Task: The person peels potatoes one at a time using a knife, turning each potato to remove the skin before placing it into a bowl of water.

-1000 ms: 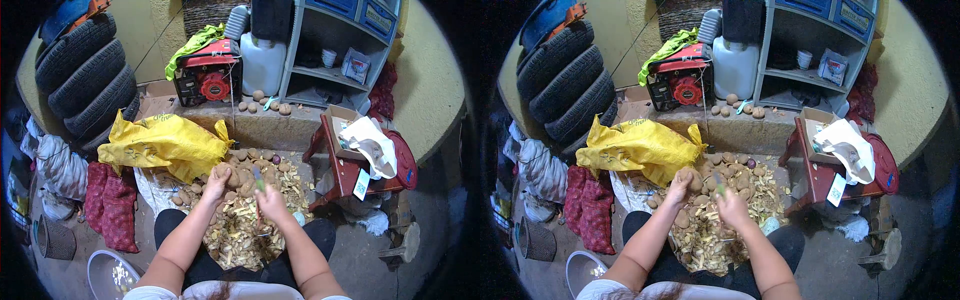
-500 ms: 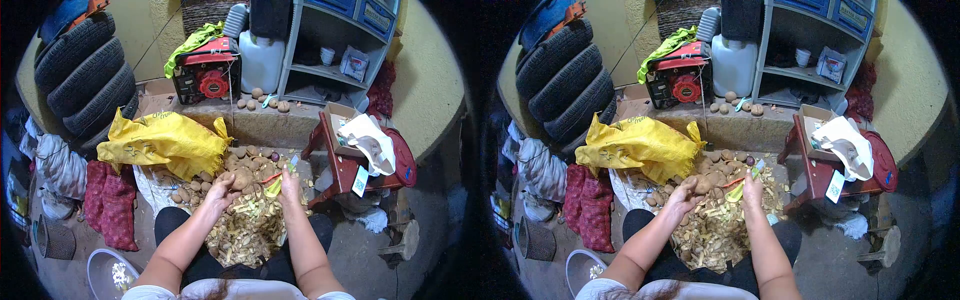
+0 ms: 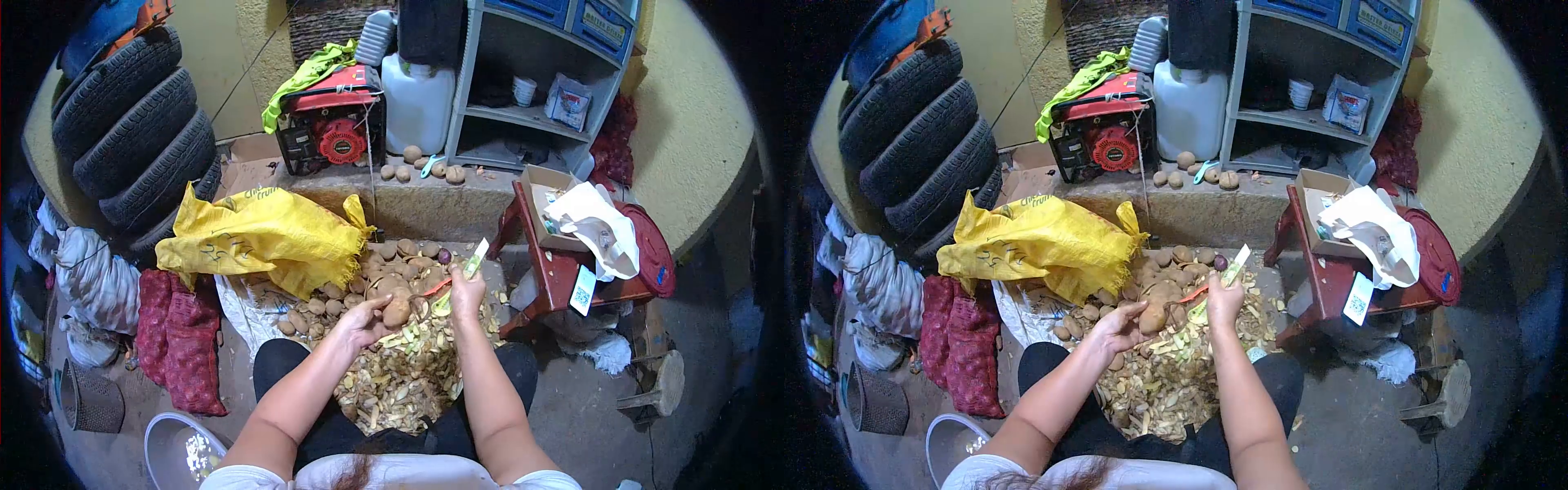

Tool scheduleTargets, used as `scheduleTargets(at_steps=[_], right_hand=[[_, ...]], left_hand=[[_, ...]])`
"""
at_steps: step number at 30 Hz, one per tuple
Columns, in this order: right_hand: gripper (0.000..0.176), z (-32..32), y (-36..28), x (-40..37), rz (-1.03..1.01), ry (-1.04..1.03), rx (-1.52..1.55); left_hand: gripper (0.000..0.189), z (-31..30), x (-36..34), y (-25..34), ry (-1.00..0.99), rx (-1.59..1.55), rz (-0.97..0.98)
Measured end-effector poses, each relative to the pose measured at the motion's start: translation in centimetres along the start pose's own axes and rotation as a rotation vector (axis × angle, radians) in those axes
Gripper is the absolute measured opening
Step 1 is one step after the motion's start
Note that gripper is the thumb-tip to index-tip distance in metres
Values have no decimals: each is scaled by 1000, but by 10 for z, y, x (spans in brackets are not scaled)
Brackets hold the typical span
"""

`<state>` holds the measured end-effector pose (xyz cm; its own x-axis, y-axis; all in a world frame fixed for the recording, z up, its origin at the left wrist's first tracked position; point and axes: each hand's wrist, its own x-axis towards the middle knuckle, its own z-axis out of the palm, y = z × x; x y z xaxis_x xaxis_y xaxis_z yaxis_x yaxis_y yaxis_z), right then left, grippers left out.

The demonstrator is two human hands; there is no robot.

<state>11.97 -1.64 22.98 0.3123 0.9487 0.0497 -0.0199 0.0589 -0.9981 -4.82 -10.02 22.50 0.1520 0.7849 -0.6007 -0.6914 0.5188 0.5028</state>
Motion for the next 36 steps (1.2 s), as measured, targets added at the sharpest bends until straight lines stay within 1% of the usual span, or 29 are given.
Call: scheduleTargets(at_steps=[2, 3, 4, 6, 9, 11, 12, 14, 15, 16, 18, 20, 22, 23, 24, 25, 27, 28, 29, 30, 31, 33, 34, 36], right_hand=[[18, 0, -8, -5, -31, -32, -14], [19, 0, -16, -11, -73, -74, -132], [19, 0, -21, -15, -72, -71, -135], [20, 1, -24, -22, -245, -65, -205], [21, 3, -22, -22, -236, -58, -214], [21, 5, -23, -26, -232, -90, -207], [21, 6, -22, -28, -231, -89, -208], [23, 8, -20, -32, -313, -68, -298], [23, 9, -20, -33, -310, -66, -298], [22, 9, -21, -35, -304, -71, -333], [22, 10, -23, -37, -293, -83, -401], [22, 9, -17, -32, -260, -84, -355], [22, 9, -16, -27, -266, -39, -417], [22, 7, -17, -24, -266, -36, -417], [22, 4, -18, -21, -179, -79, -384], [23, 1, -18, -18, -93, -122, -351], [23, -3, -11, -12, -67, -154, -356], [24, -5, -6, -8, -43, -190, -361], [24, -7, -1, -4, -42, -187, -360], [23, -8, 0, -2, 12, -223, -363], [23, -9, 1, 0, 65, -259, -364], [21, -14, -7, 1, 37, -270, -365], [19, -17, -12, 0, 10, -287, -368], [20, -18, -15, 0, 22, -271, -370]], left_hand=[[26, -8, 12, -5, -38, -115, -37], [26, -7, 14, -6, -40, -114, -40], [26, -7, 16, -8, -51, -135, -60], [26, -7, 20, -13, -60, -157, -83], [27, 0, 23, -17, -50, -167, -94], [31, 6, 21, -19, 22, -71, -56], [31, 6, 22, -21, 22, -70, -58], [35, 7, 25, -27, 62, -33, 57], [38, 11, 22, -28, 118, 12, 80], [38, 14, 19, -29, 119, 15, 77], [40, 20, 13, -30, 219, 114, 168], [43, 25, 6, -29, 225, 158, 177], [46, 30, 1, -28, 230, 204, 187], [41, 31, -2, -27, 173, 207, 155], [37, 32, -4, -26, 117, 209, 122], [37, 27, -1, -28, 115, 211, 120], [35, 21, 1, -29, -17, 265, 129], [35, 24, -3, -29, -18, 267, 127], [39, 27, -9, -28, -77, 258, 112], [44, 31, -15, -27, -135, 249, 96], [44, 27, -12, -27, -137, 252, 95], [45, 17, -3, -30, -160, 418, 123], [45, 14, -2, -33, -162, 420, 120], [43, 12, -3, -36, -193, 376, 169]])
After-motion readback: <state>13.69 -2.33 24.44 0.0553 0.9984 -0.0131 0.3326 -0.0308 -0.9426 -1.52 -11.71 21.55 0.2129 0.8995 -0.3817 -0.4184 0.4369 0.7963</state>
